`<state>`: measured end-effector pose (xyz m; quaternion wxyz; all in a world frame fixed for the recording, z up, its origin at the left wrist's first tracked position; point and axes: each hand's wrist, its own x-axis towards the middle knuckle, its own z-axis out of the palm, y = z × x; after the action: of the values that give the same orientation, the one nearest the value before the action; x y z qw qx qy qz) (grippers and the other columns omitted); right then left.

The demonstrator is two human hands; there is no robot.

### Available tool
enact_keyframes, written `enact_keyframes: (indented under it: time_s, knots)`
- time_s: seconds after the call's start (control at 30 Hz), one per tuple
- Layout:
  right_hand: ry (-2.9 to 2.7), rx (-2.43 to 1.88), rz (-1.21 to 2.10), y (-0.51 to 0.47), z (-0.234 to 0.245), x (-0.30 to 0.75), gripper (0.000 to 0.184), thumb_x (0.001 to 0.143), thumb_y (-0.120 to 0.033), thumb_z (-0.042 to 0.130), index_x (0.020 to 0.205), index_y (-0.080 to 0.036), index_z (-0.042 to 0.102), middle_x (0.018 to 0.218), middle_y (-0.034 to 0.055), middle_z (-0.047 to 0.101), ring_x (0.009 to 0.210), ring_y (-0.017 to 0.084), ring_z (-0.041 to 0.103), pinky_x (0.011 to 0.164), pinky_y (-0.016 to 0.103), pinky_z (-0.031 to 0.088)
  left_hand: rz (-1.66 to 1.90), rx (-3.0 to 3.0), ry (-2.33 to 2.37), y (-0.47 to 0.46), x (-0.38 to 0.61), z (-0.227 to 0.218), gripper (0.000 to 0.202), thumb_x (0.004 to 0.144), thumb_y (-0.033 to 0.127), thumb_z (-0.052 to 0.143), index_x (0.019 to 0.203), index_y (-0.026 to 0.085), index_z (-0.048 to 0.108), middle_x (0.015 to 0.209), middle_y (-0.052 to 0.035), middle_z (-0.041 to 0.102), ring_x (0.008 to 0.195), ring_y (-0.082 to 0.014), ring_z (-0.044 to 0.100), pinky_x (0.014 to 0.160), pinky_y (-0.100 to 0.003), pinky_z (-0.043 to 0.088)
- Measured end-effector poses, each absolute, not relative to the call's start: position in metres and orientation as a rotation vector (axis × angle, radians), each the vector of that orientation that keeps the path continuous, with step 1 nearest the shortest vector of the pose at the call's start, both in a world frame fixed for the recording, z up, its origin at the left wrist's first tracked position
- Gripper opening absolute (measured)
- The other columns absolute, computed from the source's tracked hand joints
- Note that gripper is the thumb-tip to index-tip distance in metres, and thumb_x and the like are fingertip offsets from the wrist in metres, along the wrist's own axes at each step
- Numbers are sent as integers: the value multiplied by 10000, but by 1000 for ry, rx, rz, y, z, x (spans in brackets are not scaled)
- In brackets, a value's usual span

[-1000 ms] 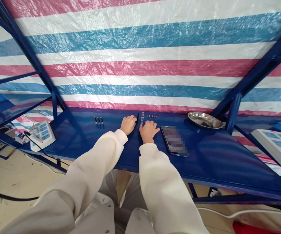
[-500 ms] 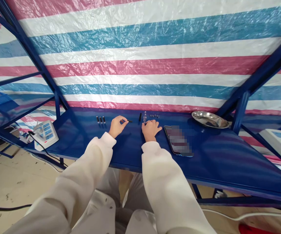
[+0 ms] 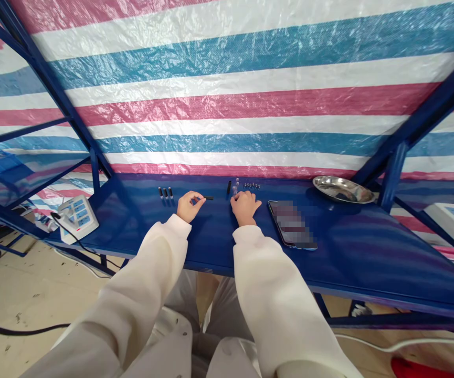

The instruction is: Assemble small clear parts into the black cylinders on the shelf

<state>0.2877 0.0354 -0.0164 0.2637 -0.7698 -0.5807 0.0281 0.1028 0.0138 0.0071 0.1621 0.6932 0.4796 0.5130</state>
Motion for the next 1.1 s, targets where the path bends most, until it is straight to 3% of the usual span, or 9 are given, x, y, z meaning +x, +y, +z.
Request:
enact_keyframes:
  time_s: [0.23, 0.67, 0.9, 1.1]
  knots:
    - [-2005, -1767, 102, 18, -6, 274, 113, 785, -243, 515, 754, -190, 610, 834, 41, 617, 859, 197, 519, 681, 297, 269, 1431, 1987, 1392, 10, 106, 6, 54, 727, 197, 634, 689, 174, 604, 761, -10, 649, 621, -96, 566, 661, -252, 480]
    - [-2113, -1624, -47, 11, 1, 272, 120, 804, -239, 512, 742, -169, 586, 783, 38, 603, 785, 173, 518, 673, 288, 238, 1522, 1926, 1396, 12, 105, 6, 50, 739, 213, 611, 716, 169, 602, 768, -16, 655, 601, -92, 562, 635, -244, 484]
    - [-2126, -1634, -167, 10, 3, 272, 124, 808, -217, 480, 758, -166, 582, 817, 66, 605, 816, 193, 509, 681, 307, 219, 1506, 1965, 1221, 12, 106, 3, 255, 792, 223, 536, 1016, 167, 644, 991, -80, 664, 644, -84, 573, 482, -187, 413]
    - [-2105, -1640, -158, 11, 2, 273, 129, 806, -218, 473, 754, -171, 581, 811, 67, 601, 829, 198, 502, 686, 305, 218, 1456, 1984, 1167, 13, 105, 0, 338, 786, 210, 525, 1103, 188, 640, 994, -80, 663, 636, -76, 569, 456, -169, 402]
